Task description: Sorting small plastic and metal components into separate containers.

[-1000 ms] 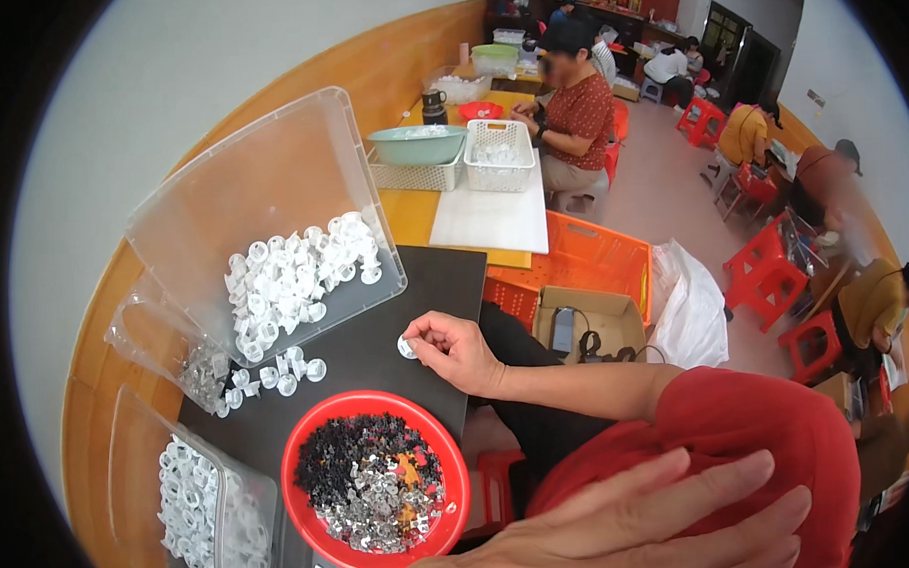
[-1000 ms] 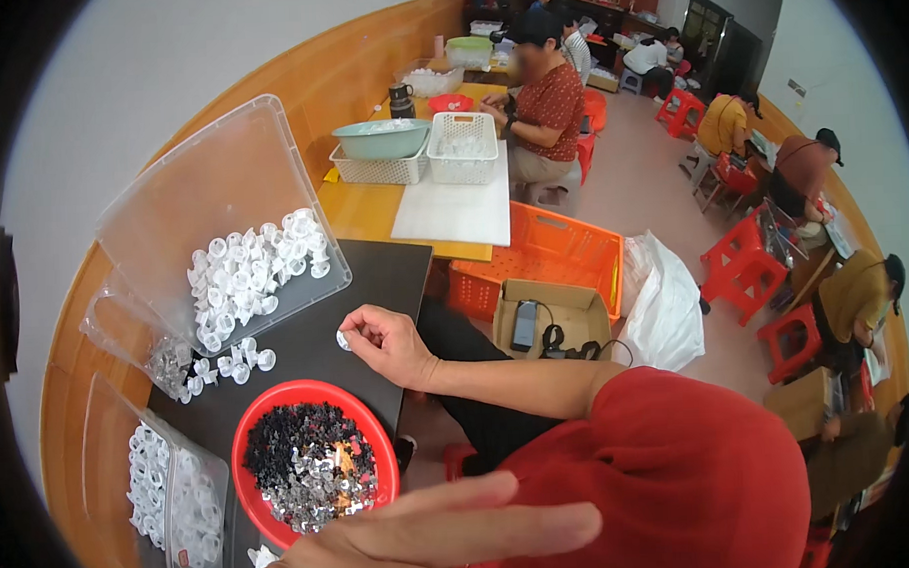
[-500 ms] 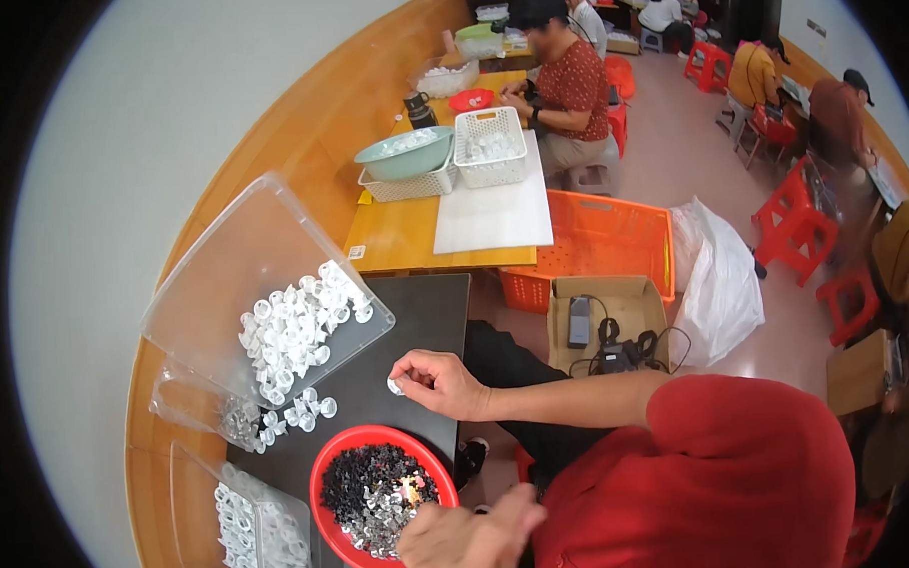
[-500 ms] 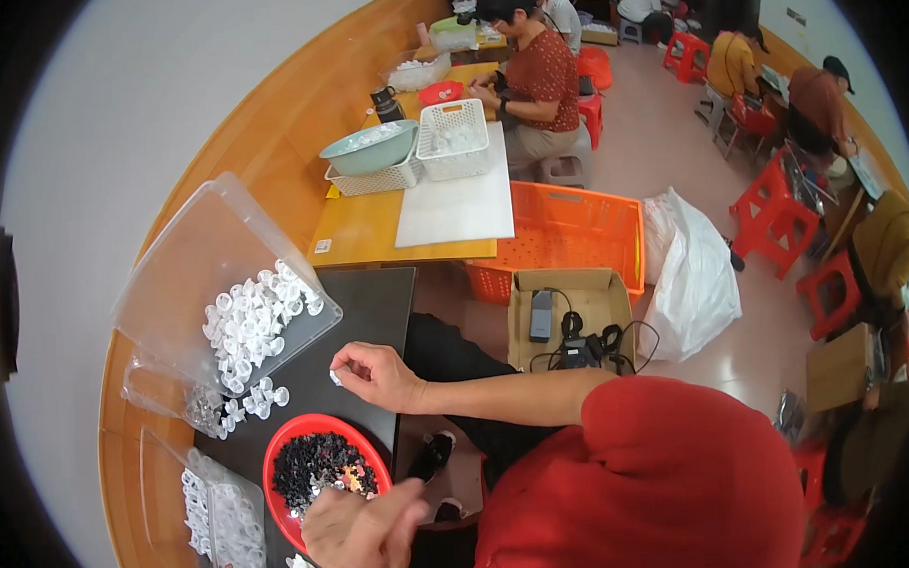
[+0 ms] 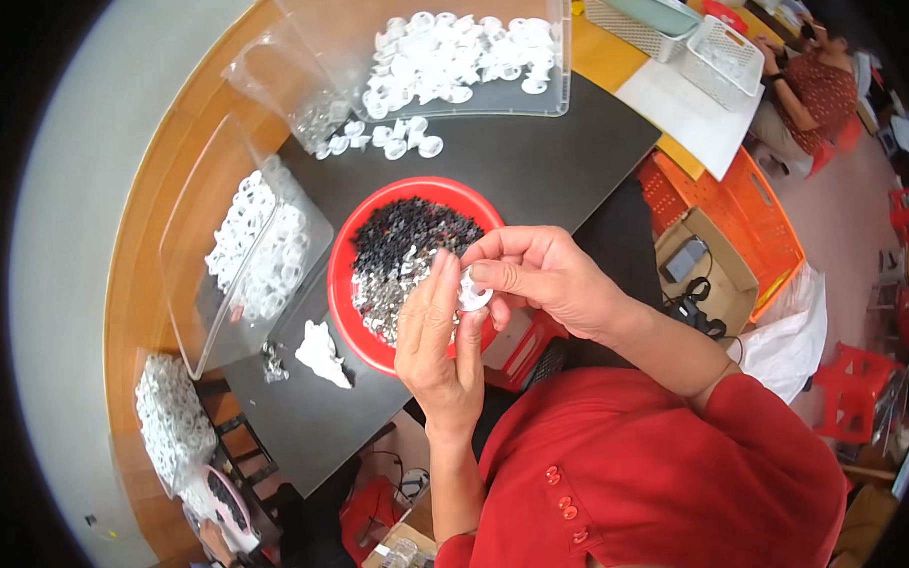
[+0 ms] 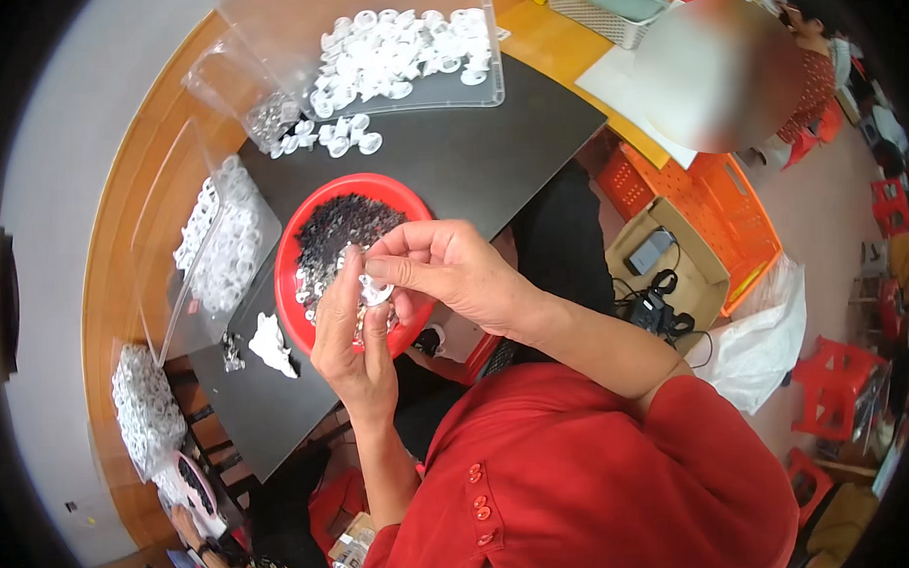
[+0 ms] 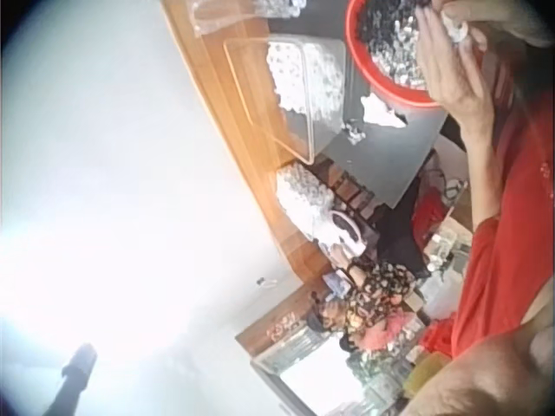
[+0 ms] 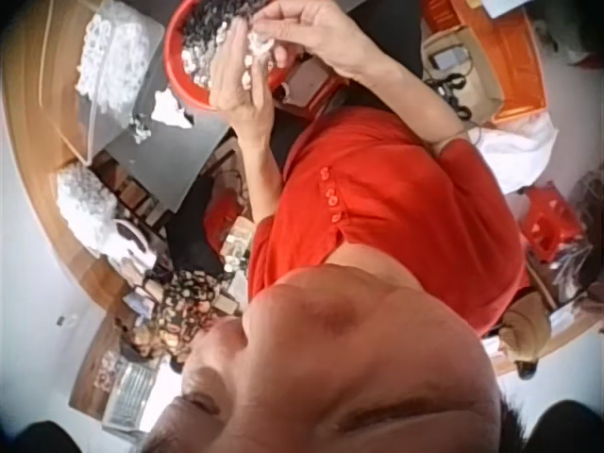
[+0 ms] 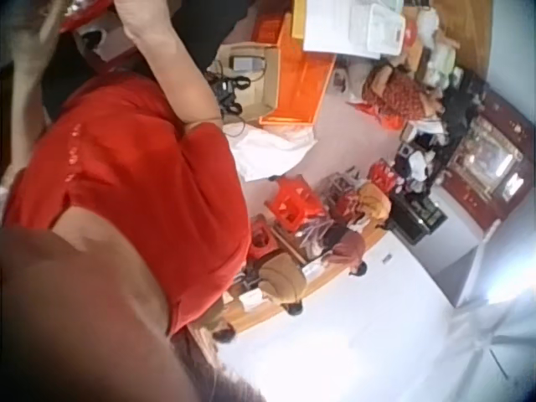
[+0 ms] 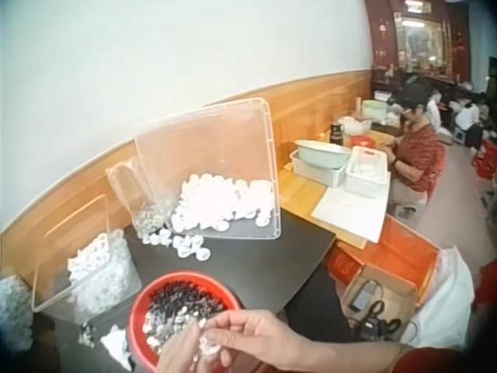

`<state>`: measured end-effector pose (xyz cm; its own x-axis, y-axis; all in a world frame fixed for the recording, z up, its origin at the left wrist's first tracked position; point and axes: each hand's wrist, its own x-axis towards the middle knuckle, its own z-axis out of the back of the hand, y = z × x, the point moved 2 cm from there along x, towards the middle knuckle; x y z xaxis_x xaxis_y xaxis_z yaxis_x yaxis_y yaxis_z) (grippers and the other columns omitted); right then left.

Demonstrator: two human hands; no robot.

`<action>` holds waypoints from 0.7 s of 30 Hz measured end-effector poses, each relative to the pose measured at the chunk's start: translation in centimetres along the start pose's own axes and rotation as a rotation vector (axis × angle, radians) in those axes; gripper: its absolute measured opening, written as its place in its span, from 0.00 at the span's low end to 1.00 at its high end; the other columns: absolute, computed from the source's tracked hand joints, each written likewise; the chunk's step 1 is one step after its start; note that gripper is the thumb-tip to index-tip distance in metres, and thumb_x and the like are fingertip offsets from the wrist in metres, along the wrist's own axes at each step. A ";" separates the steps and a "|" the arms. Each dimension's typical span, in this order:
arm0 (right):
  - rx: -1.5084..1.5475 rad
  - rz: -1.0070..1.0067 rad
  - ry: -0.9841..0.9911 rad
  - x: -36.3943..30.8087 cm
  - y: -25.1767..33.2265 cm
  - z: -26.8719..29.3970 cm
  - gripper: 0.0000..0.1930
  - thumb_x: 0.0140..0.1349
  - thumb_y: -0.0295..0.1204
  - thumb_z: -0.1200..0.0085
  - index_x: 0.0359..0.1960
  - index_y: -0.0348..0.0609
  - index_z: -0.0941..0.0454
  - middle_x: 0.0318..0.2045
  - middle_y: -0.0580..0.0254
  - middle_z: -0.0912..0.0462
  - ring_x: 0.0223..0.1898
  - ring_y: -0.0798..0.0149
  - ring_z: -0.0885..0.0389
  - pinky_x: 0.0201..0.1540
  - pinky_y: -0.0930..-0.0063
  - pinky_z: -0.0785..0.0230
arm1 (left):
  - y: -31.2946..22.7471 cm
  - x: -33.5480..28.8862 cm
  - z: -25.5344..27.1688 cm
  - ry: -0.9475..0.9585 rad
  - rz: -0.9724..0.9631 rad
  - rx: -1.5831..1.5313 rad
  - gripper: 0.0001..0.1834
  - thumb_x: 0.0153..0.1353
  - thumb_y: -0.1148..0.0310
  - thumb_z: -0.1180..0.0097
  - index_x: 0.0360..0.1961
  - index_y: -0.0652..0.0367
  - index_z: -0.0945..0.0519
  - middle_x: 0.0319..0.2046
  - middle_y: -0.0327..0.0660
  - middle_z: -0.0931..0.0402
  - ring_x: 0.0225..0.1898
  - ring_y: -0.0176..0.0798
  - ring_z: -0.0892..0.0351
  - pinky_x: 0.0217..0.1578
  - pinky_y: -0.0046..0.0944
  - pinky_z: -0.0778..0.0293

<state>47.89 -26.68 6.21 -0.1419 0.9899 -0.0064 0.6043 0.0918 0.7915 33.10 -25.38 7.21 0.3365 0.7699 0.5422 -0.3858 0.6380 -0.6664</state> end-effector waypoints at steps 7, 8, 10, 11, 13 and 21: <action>0.056 -0.062 0.026 0.2 -0.9 -1.5 0.15 0.67 0.32 0.48 0.50 0.35 0.29 0.30 0.63 0.21 0.25 0.78 0.24 0.30 0.85 0.30 | 1.4 -2.5 0.1 -0.208 0.599 -0.861 0.20 0.68 0.69 0.53 0.59 0.66 0.31 0.54 0.50 0.27 0.54 0.47 0.25 0.51 0.41 0.27; -0.016 0.066 -0.028 0.1 -1.1 -1.0 0.15 0.67 0.30 0.49 0.50 0.35 0.30 0.30 0.63 0.21 0.25 0.77 0.24 0.30 0.84 0.30 | 1.0 -2.2 0.2 -0.204 0.708 -1.115 0.22 0.69 0.64 0.53 0.60 0.65 0.34 0.54 0.49 0.27 0.54 0.49 0.26 0.51 0.40 0.26; -0.138 0.279 -0.141 -0.6 -1.0 -0.6 0.15 0.66 0.26 0.49 0.52 0.36 0.31 0.30 0.63 0.21 0.27 0.75 0.22 0.30 0.82 0.29 | 1.7 -2.5 0.5 -0.211 0.769 -1.470 0.22 0.68 0.64 0.52 0.59 0.64 0.34 0.55 0.50 0.28 0.53 0.48 0.25 0.51 0.41 0.25; -0.133 0.278 -0.131 -1.1 -1.2 -0.7 0.15 0.66 0.26 0.49 0.52 0.36 0.31 0.30 0.63 0.21 0.27 0.75 0.22 0.30 0.82 0.29 | 1.9 -2.7 0.6 -0.203 0.826 -1.832 0.22 0.68 0.64 0.51 0.58 0.64 0.33 0.55 0.51 0.29 0.52 0.47 0.25 0.50 0.41 0.25; -0.556 0.563 -0.194 -2.2 -1.1 -1.3 0.13 0.64 0.25 0.47 0.50 0.36 0.28 0.31 0.61 0.20 0.30 0.74 0.21 0.32 0.79 0.28 | 2.3 -2.7 0.7 -0.264 0.862 -1.906 0.22 0.67 0.62 0.50 0.57 0.64 0.32 0.57 0.52 0.30 0.50 0.47 0.24 0.49 0.42 0.24; -1.307 1.076 0.792 -5.8 -11.5 -14.1 0.09 0.51 0.36 0.49 0.25 0.44 0.23 0.28 0.66 0.28 0.36 0.65 0.30 0.44 0.67 0.39 | 4.1 0.2 -0.7 -0.335 0.924 -2.207 0.19 0.64 0.69 0.45 0.53 0.66 0.31 0.56 0.53 0.31 0.53 0.49 0.27 0.46 0.41 0.20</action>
<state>30.71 -34.97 5.78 -0.6731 0.2500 0.6960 -0.1811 -0.9682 0.1726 32.20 -22.57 4.22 0.5016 0.8424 -0.1965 0.8650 -0.4915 0.1010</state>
